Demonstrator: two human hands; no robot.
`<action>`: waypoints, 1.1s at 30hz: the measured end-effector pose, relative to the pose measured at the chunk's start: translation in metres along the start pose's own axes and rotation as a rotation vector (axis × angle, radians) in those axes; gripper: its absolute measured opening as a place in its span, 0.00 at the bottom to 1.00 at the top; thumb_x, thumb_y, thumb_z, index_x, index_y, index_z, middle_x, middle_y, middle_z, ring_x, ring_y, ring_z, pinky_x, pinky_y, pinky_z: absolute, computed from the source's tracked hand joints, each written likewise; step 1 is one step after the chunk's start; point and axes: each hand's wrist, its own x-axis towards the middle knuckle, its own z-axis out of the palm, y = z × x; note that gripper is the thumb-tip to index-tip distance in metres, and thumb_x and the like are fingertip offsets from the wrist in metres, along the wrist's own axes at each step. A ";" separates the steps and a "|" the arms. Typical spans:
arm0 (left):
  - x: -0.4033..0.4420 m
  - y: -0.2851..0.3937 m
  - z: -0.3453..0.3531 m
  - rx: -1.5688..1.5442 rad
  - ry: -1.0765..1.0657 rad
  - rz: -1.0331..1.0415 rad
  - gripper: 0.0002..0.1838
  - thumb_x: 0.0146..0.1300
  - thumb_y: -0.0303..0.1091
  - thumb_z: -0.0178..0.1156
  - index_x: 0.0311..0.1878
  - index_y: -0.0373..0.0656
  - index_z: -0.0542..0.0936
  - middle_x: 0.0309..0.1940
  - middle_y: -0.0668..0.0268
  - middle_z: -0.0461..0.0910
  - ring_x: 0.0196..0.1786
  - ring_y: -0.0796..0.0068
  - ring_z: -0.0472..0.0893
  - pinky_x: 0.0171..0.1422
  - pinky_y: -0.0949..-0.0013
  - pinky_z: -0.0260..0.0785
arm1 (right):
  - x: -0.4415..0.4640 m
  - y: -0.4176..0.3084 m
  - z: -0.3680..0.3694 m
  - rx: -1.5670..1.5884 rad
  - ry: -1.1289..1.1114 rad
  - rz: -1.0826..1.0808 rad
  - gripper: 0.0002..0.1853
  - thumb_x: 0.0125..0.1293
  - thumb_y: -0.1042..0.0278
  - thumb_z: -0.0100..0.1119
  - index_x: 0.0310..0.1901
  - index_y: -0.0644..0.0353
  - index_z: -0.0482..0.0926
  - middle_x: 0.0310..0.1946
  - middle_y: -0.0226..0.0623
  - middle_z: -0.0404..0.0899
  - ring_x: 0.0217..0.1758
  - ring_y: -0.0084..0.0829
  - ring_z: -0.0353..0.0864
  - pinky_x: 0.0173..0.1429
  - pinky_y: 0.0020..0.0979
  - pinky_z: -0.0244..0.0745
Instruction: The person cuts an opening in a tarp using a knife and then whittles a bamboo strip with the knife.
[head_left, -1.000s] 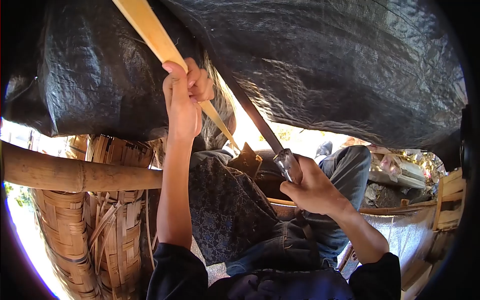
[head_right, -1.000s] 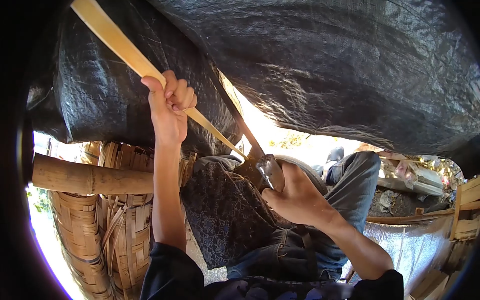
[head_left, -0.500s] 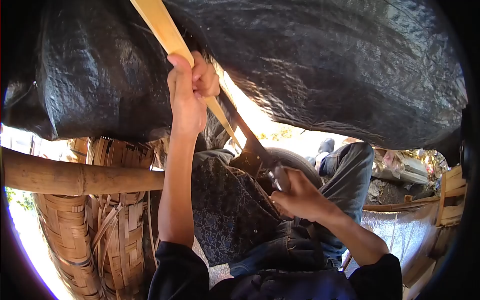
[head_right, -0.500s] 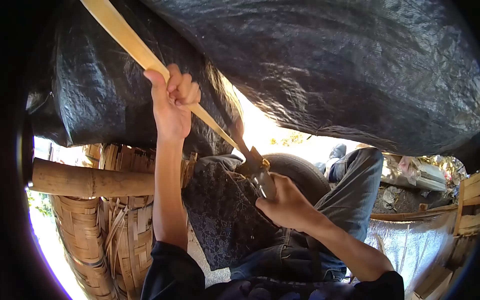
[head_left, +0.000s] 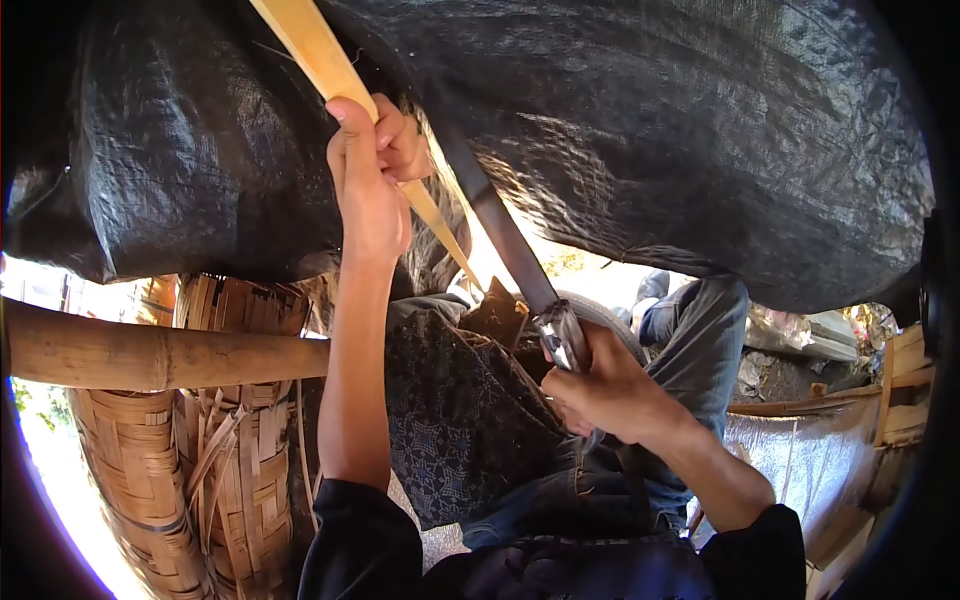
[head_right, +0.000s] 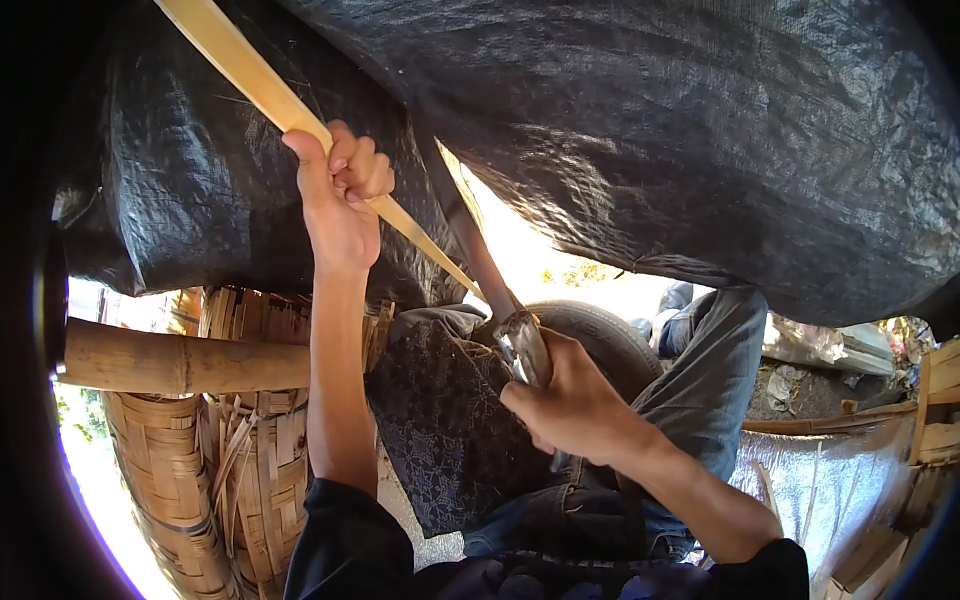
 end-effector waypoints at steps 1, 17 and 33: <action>0.000 0.000 -0.002 -0.015 0.011 -0.012 0.29 0.62 0.65 0.40 0.21 0.49 0.54 0.14 0.77 0.46 0.18 0.85 0.45 0.23 0.75 0.37 | -0.001 0.003 0.006 0.114 -0.032 0.025 0.07 0.55 0.80 0.48 0.35 0.65 0.63 0.11 0.27 0.62 0.09 0.21 0.63 0.12 0.26 0.59; -0.003 0.002 -0.007 -0.036 0.030 -0.018 0.29 0.62 0.65 0.41 0.20 0.49 0.54 0.15 0.77 0.45 0.18 0.85 0.44 0.23 0.77 0.37 | 0.011 0.038 0.006 -0.020 -0.030 0.088 0.17 0.56 0.75 0.50 0.48 0.69 0.65 0.12 0.30 0.65 0.10 0.21 0.67 0.14 0.25 0.62; -0.031 -0.039 -0.025 0.135 0.034 -0.102 0.29 0.60 0.66 0.42 0.22 0.49 0.54 0.15 0.77 0.45 0.18 0.84 0.45 0.24 0.76 0.39 | 0.024 0.056 0.004 0.096 -0.057 0.156 0.07 0.53 0.77 0.50 0.34 0.64 0.65 0.12 0.30 0.65 0.11 0.20 0.66 0.14 0.25 0.61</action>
